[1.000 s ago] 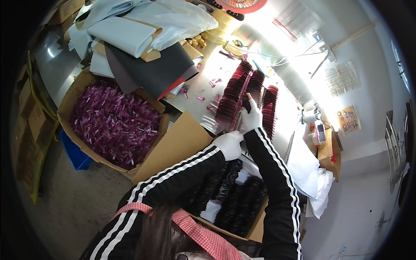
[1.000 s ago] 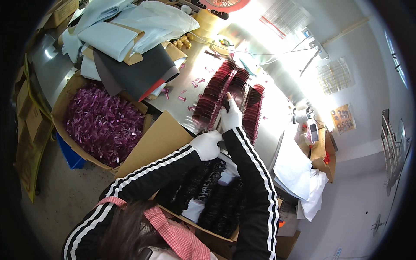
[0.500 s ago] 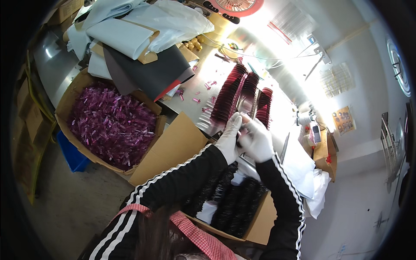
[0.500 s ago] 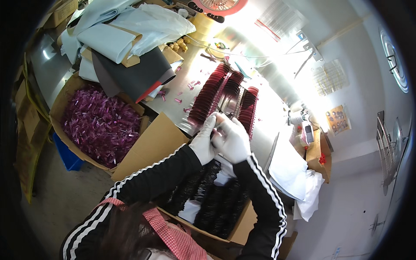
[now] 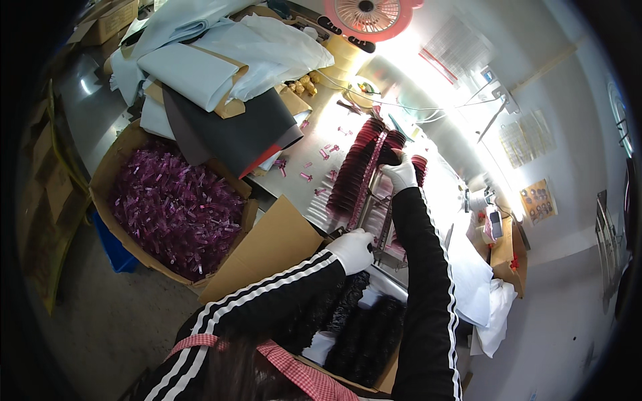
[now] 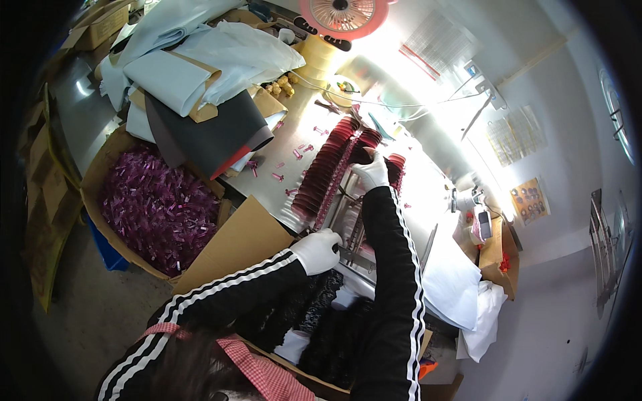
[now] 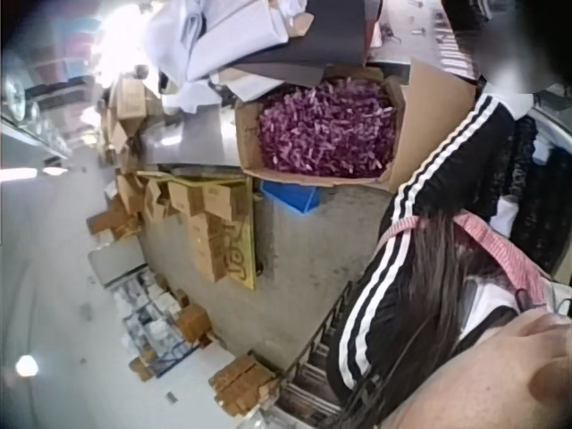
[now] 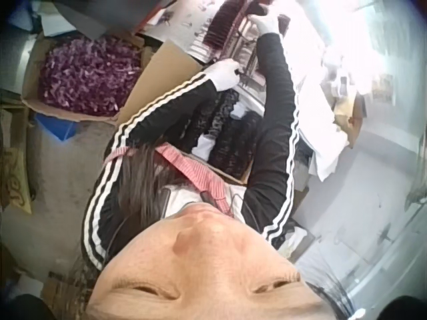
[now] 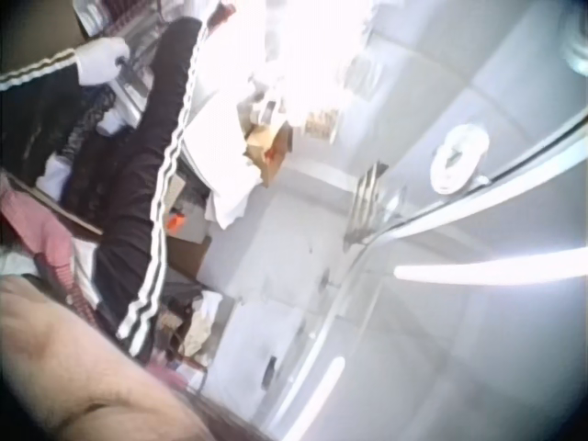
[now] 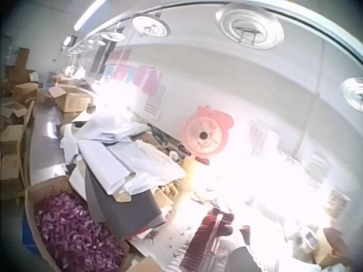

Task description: The person repeatedly picks up small dark objects from a cardboard box and places them into slots on a metal rack. They also handle a metal rack frame, moving it around the workspace. The task involves repetitive pick-and-place actions with small components.

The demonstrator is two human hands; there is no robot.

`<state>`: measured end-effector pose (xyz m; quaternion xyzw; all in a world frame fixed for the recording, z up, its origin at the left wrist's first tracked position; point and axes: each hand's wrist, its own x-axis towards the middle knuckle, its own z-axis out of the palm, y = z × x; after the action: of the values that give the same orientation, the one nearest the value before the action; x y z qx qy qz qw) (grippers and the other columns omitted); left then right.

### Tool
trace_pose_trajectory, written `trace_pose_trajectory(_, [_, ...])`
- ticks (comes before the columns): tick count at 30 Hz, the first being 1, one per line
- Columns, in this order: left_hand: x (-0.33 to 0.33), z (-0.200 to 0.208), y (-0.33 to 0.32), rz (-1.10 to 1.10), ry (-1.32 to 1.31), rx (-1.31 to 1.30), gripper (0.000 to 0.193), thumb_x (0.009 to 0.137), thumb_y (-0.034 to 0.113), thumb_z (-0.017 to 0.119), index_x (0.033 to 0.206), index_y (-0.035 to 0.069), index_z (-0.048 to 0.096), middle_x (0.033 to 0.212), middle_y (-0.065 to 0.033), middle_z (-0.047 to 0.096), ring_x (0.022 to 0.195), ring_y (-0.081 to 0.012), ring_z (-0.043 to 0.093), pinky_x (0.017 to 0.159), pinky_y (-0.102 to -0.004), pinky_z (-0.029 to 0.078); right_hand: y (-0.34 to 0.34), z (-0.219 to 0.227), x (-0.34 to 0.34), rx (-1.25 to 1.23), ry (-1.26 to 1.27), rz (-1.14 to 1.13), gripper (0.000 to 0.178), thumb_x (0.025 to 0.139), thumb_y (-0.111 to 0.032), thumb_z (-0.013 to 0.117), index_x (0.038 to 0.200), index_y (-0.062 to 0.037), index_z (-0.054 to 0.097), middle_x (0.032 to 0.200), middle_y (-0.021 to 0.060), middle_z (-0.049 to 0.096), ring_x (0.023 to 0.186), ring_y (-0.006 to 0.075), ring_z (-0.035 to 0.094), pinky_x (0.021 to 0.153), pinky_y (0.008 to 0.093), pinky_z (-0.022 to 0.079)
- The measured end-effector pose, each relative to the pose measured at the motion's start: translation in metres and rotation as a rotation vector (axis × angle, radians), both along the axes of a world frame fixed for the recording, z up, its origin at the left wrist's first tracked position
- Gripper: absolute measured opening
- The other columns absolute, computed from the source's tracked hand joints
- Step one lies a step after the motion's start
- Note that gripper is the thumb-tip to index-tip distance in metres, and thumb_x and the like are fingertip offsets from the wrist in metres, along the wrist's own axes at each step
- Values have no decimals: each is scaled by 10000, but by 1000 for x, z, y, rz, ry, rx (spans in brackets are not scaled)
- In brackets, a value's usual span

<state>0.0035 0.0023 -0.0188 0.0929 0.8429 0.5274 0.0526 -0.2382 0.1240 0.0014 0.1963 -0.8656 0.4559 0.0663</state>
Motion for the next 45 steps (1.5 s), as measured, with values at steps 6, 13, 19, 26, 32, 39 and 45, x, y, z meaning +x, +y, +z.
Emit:
trace_pose_trajectory(6, [-8, -3, -17, -153, 75, -17, 278, 842, 165, 568, 1084, 63, 660, 1088, -161, 630, 1023, -347, 622, 926, -394, 488, -14, 5, 29, 204, 67, 64, 652, 749, -78, 739, 1367, -135, 539, 1035, 147, 690, 864, 213, 666, 830, 305, 523])
trace_pose_trajectory(13, [-15, -11, -17, -177, 104, -28, 285, 822, 176, 600, 1078, 68, 664, 1059, -145, 636, 1014, -332, 628, 912, -395, 493, -40, 10, 60, 427, -21, -240, 617, 864, -148, 656, 1444, -174, 446, 966, 215, 690, 832, 349, 679, 776, 417, 529])
trace_pose_trajectory(19, [-17, -5, -13, -184, 81, -49, 291, 828, 178, 577, 1081, 72, 674, 1078, -135, 636, 1087, -312, 597, 946, -386, 478, -41, -18, 40, 557, 779, -15, 558, 877, -11, 502, 1423, -109, 439, 1268, 189, 608, 1140, 325, 616, 933, 369, 527])
trace_pose_trajectory(26, [-9, 5, -14, -39, -454, 974, 432, 925, 237, 638, 1328, 148, 508, 1002, -7, 620, 773, -112, 619, 691, -282, 539, -23, 53, 73, 332, 239, -144, 429, 860, -40, 554, 1284, -89, 587, 1164, 178, 667, 1047, 302, 654, 921, 345, 504])
trace_pose_trajectory(32, [1, 59, 8, 196, -615, 1652, 479, 982, 439, 547, 1410, 306, 381, 1200, 33, 552, 1094, -158, 556, 871, -408, 516, 19, 100, 203, 370, 2, 260, 415, 878, -150, 590, 1256, 21, 594, 1179, 203, 646, 1085, 330, 620, 991, 374, 452])
trace_pose_trajectory(39, [14, 48, 4, 223, -630, 1364, 126, 931, 210, 657, 1012, 150, 581, 902, 17, 618, 775, -85, 611, 604, -262, 520, 28, 84, 126, 78, -203, -7, 294, 936, -135, 561, 1175, 27, 617, 1115, 93, 672, 1026, 140, 598, 919, 270, 453])
trace_pose_trajectory(45, [13, 11, 11, 206, -101, 314, 352, 834, 182, 676, 1147, 26, 632, 1062, -117, 671, 937, -205, 658, 889, -309, 506, 14, 4, -4, -58, 66, -181, 460, 842, -115, 703, 1247, 44, 554, 1049, 154, 683, 884, 166, 660, 798, 285, 527])
